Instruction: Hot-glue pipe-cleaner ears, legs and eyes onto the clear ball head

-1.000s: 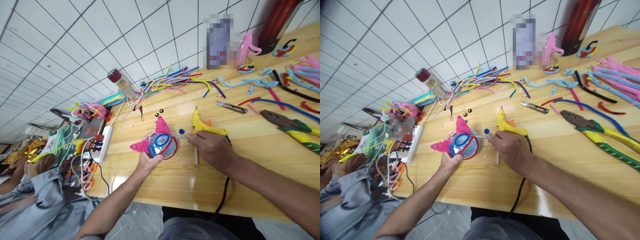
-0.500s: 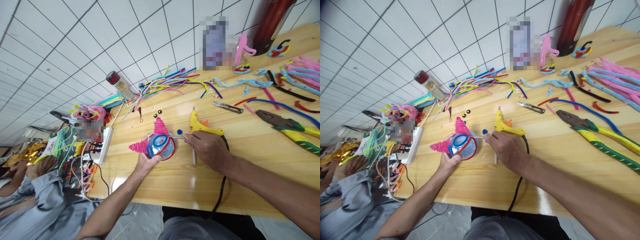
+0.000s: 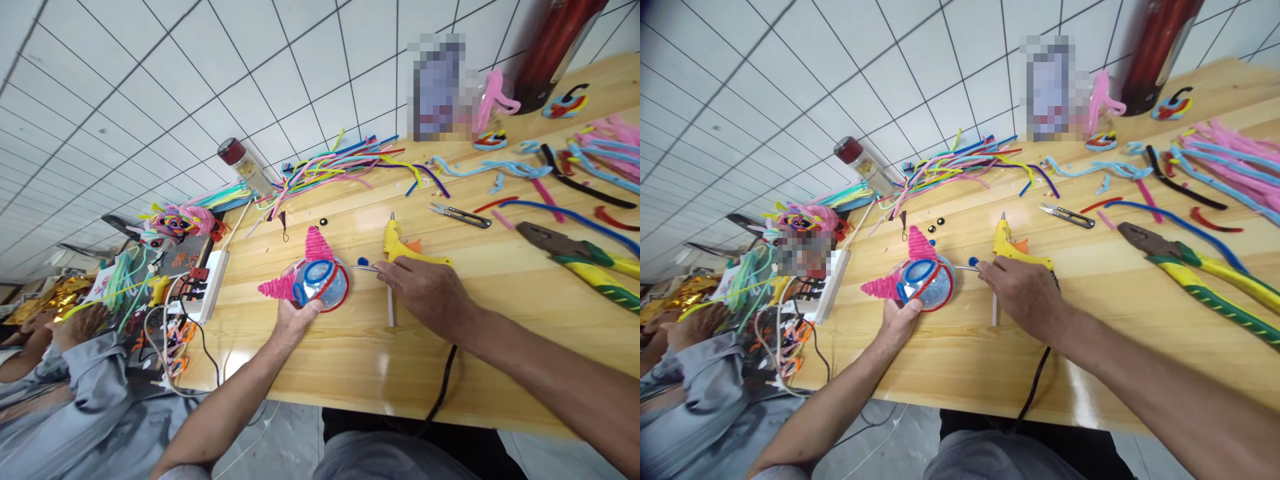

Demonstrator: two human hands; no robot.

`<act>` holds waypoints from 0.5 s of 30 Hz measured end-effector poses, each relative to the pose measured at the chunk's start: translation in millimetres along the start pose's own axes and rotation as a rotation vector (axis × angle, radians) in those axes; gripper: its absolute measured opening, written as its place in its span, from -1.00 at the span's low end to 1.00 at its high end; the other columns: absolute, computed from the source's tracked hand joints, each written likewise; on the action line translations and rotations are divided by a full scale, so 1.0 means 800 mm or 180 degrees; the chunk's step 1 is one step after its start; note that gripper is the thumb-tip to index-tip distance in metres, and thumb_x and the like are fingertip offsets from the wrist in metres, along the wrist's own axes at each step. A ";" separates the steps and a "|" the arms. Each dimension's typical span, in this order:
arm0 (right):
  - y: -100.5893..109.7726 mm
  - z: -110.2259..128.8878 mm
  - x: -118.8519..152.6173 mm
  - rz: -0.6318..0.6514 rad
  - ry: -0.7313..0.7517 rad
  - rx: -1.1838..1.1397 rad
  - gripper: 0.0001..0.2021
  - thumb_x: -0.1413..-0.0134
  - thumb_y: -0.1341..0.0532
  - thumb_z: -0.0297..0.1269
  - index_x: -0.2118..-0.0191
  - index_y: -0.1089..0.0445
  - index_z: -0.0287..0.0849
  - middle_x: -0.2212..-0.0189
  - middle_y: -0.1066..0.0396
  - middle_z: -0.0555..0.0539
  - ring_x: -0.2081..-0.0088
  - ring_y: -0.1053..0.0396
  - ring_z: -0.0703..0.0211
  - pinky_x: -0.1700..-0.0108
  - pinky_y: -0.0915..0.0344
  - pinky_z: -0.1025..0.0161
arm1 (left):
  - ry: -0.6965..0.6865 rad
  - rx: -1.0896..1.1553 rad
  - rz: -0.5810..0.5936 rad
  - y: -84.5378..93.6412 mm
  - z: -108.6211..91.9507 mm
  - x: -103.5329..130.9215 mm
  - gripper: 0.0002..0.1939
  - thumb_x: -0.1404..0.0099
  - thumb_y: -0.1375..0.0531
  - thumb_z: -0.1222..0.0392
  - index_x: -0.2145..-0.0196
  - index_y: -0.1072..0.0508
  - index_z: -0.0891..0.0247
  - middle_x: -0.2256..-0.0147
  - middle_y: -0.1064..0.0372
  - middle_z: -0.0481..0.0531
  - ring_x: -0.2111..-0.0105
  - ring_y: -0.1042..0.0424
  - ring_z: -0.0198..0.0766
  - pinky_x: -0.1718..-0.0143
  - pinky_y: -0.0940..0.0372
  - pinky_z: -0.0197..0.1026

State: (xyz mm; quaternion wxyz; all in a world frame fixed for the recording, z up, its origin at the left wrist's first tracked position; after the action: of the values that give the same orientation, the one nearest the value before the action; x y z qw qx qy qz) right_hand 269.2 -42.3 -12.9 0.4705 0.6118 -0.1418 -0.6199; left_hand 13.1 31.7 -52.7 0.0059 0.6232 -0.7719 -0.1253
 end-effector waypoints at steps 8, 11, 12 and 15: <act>0.020 -0.015 -0.005 -0.0328 -0.0365 -0.0404 -0.65 -0.59 -0.02 -0.19 -0.01 -0.55 -0.15 0.21 -0.68 -0.12 0.20 -0.64 0.10 0.21 -0.44 0.23 | -0.0374 -0.0075 0.0020 -0.006 -0.006 0.001 0.15 0.09 -0.57 -0.33 -0.31 -0.26 0.19 -0.18 -0.43 0.32 -0.16 -0.52 0.22 -0.25 -0.38 0.22; 0.020 -0.025 -0.007 -0.0281 -0.0491 -0.0442 -0.65 -0.58 -0.01 -0.18 -0.04 -0.54 -0.12 0.16 -0.69 -0.14 0.13 -0.65 0.04 0.12 -0.48 0.18 | -0.0622 -0.0195 0.0020 -0.009 -0.012 0.005 0.07 0.07 -0.58 -0.27 -0.27 -0.30 0.20 -0.19 -0.41 0.32 -0.21 -0.48 0.24 -0.29 -0.35 0.26; 0.020 -0.028 -0.008 -0.0290 -0.0488 -0.0452 -0.66 -0.58 -0.02 -0.18 -0.05 -0.54 -0.13 0.15 -0.69 -0.15 0.11 -0.65 0.03 0.10 -0.49 0.17 | -0.0697 -0.0260 0.0049 -0.011 -0.015 0.006 0.05 0.06 -0.59 -0.24 -0.26 -0.31 0.20 -0.21 -0.40 0.32 -0.23 -0.47 0.24 -0.30 -0.34 0.26; 0.020 -0.038 -0.008 -0.0403 -0.0457 -0.0519 -0.67 -0.56 -0.02 -0.20 -0.06 -0.53 -0.15 0.11 -0.68 -0.18 0.07 -0.64 0.01 0.04 -0.50 0.14 | -0.0763 -0.0464 0.0147 -0.018 -0.019 0.006 0.00 0.03 -0.59 -0.16 -0.26 -0.32 0.20 -0.23 -0.38 0.32 -0.27 -0.43 0.24 -0.34 -0.30 0.28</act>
State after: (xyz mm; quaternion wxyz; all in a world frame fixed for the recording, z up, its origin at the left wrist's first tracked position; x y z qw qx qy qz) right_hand 301.3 -33.3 -3.4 0.4673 0.5332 -0.0854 -0.7000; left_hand 28.5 21.8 -41.4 -0.0382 0.5838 -0.7701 -0.2543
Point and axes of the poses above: each hand's wrist, its own x-axis away from the middle knuckle, its own y-axis out of the back of the hand, z = x × y, the point moved 6 cm from there along -x, towards the middle knuckle
